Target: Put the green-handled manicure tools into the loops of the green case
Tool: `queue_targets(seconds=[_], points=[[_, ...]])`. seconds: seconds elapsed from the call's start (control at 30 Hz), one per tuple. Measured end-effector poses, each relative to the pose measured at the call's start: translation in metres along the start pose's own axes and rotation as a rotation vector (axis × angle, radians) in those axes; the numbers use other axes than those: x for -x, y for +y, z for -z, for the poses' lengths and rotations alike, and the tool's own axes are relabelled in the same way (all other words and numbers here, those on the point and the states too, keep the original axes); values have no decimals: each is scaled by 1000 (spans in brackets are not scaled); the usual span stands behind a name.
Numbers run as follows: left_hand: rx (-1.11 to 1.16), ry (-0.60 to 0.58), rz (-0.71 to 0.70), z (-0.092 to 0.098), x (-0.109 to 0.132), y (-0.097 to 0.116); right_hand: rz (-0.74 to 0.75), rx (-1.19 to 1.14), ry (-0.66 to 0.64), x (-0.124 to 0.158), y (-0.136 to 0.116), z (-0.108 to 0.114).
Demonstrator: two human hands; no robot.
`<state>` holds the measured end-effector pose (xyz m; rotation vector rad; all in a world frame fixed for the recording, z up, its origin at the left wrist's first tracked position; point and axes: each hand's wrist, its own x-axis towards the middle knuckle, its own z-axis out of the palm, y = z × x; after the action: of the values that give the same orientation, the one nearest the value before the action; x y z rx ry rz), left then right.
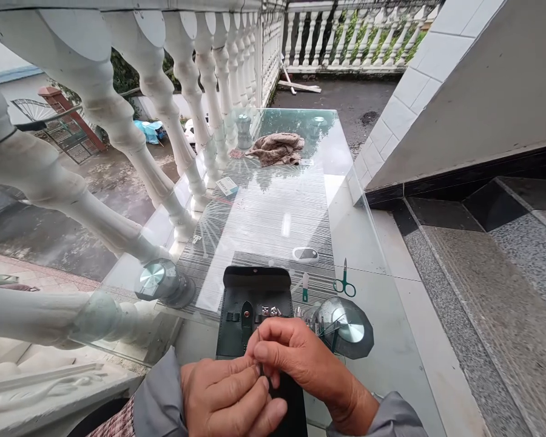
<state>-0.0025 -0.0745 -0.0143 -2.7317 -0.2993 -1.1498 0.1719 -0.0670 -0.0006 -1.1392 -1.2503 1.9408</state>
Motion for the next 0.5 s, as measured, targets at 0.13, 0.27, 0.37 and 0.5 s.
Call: queue_targets(seconds=[0.13,0.27,0.37,0.5], points=[[-24,97,-66,-7,0,-8,70,0,215,1,4,11],[-24,59,-132,-16,4,-8,105,-67,370,2,7,18],[-19,107,-83,-23,8,-2,21,-23,295,3,9,14],[-24,132,-101,-24,8,2,-68,40,223,3,16,4]])
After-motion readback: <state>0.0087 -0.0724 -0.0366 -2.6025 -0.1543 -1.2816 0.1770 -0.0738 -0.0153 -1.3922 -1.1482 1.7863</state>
